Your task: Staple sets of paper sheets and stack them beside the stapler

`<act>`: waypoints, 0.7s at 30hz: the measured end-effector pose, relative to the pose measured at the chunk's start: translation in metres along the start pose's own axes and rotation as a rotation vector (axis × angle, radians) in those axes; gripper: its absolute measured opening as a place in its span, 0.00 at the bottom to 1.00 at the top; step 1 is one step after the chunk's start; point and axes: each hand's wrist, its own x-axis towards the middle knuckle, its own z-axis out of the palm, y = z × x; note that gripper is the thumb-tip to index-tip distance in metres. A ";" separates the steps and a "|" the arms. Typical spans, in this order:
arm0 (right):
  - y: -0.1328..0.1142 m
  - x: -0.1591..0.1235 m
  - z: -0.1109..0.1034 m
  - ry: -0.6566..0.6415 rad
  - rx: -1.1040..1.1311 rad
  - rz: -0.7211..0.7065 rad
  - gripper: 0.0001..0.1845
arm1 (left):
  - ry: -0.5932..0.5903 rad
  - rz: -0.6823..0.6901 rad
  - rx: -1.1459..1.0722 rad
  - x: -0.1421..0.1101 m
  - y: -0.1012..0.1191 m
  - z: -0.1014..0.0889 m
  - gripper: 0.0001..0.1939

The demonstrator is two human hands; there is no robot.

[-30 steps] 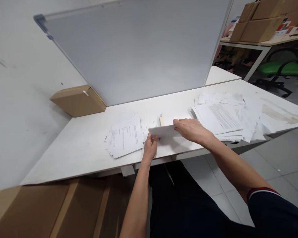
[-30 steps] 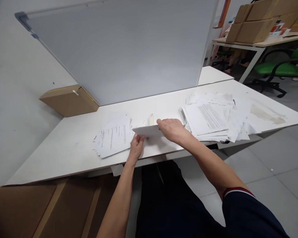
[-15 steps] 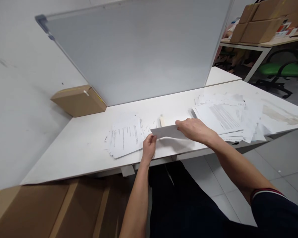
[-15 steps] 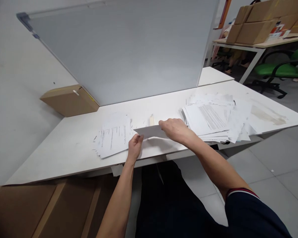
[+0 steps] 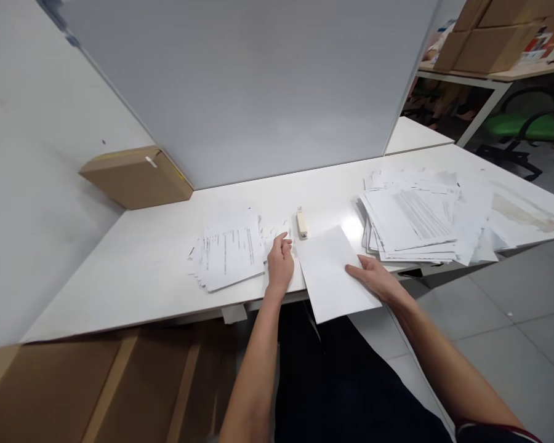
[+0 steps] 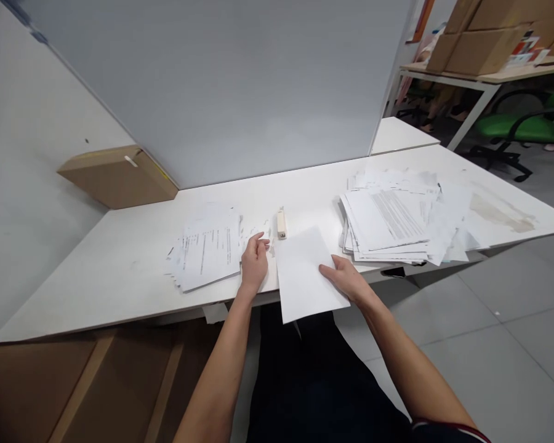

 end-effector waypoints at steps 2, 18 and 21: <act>0.001 -0.002 0.000 0.016 0.046 0.021 0.16 | -0.030 0.082 0.065 0.001 0.000 0.002 0.17; 0.002 0.014 -0.003 0.113 -0.071 -0.045 0.19 | -0.174 0.263 0.397 0.010 -0.006 0.010 0.27; 0.003 0.015 -0.001 0.119 -0.081 -0.042 0.19 | -0.176 0.274 0.460 0.010 -0.006 0.010 0.27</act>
